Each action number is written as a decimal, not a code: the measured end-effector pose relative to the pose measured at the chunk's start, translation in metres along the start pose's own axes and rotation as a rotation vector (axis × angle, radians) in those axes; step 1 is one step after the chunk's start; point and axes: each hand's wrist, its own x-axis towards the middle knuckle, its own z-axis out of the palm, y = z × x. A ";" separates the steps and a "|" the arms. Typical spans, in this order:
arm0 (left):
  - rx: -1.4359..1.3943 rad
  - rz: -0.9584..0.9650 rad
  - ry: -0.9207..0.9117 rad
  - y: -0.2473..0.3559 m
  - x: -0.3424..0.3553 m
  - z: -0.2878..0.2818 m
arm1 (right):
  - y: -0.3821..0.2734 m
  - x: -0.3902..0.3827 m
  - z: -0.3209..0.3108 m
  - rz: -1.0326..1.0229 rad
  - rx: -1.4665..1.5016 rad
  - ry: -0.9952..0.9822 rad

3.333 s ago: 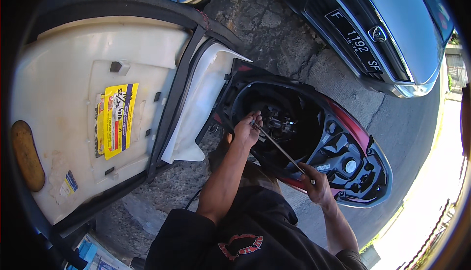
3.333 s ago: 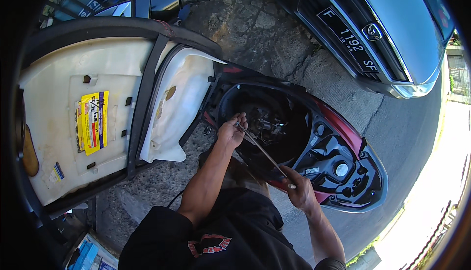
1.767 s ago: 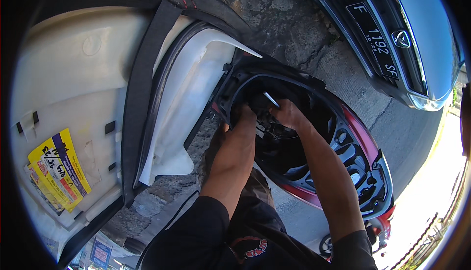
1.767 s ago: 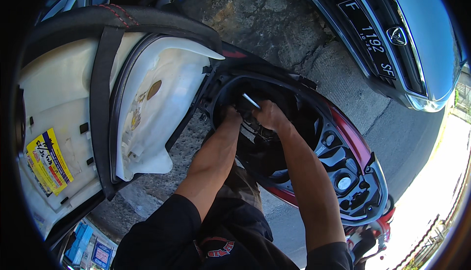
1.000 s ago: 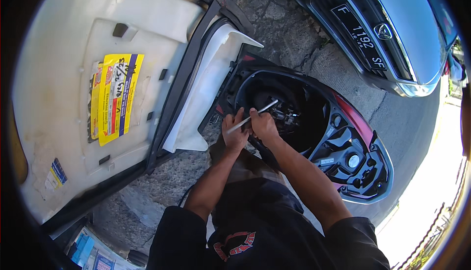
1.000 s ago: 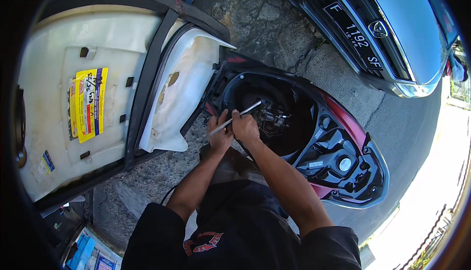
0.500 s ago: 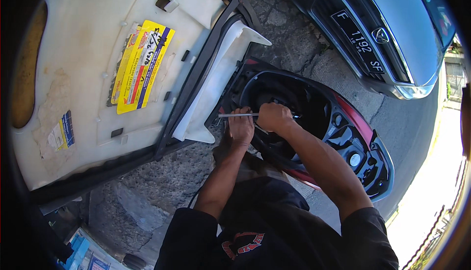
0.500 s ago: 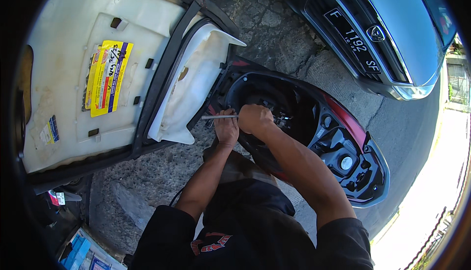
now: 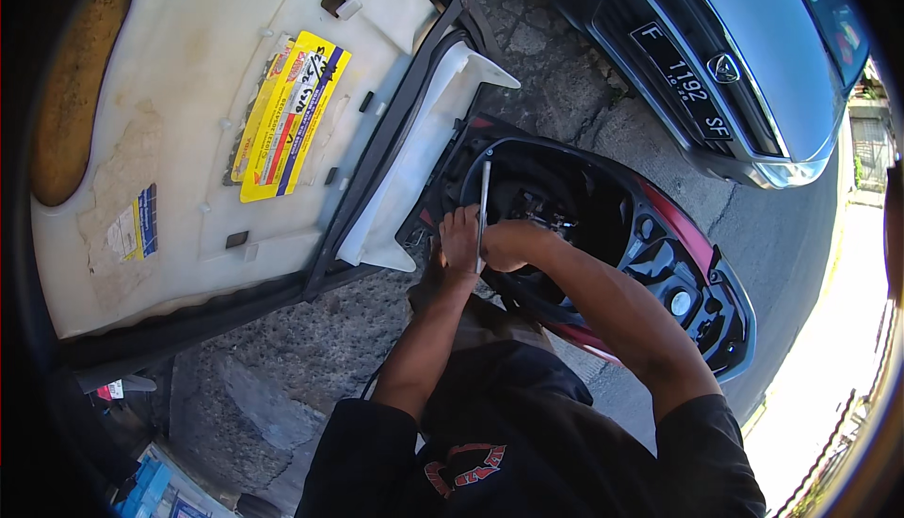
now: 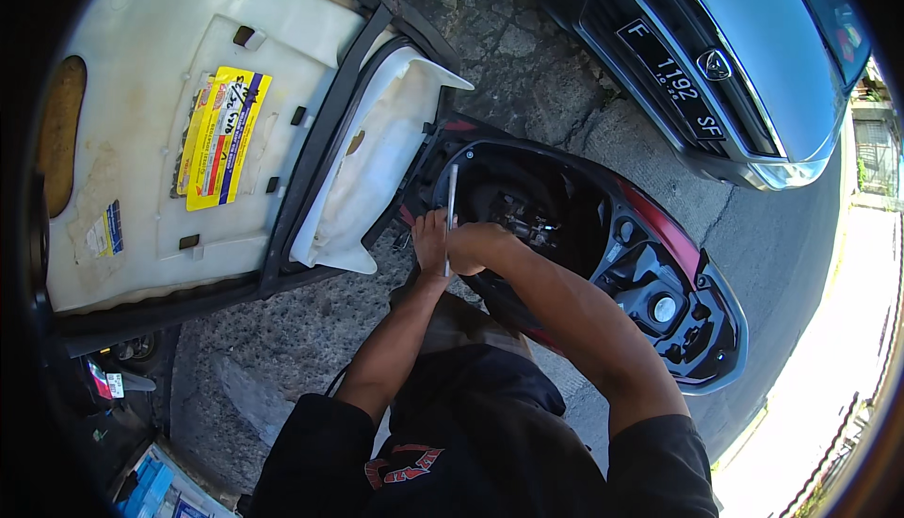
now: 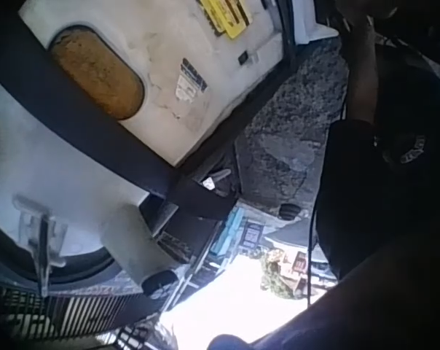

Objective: Repairing a motorcycle part under the seat using a t-handle wrench.

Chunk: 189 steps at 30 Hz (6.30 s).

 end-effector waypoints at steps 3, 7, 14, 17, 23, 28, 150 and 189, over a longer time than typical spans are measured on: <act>0.017 0.107 -0.067 -0.013 0.000 -0.004 | -0.019 0.004 0.000 -0.060 0.121 0.455; 0.108 0.038 -0.049 -0.008 0.001 -0.003 | -0.014 0.000 -0.016 0.350 0.057 0.411; 0.078 0.101 -0.028 -0.011 0.000 -0.006 | -0.039 0.003 -0.021 0.162 0.090 0.383; 0.098 0.085 -0.066 -0.016 0.000 -0.004 | -0.025 -0.003 -0.030 0.355 0.004 0.312; -0.022 0.095 -0.174 -0.021 0.001 0.001 | -0.033 0.011 -0.011 0.009 -0.050 -0.046; 0.033 0.052 -0.147 -0.015 0.000 -0.007 | -0.020 -0.010 -0.027 0.348 0.030 0.266; -1.022 -0.917 -0.453 -0.045 -0.036 -0.124 | -0.013 -0.185 0.102 0.475 0.806 1.121; -0.171 -1.151 0.957 -0.323 -0.529 -0.695 | -0.887 0.075 0.018 -2.101 0.129 -1.102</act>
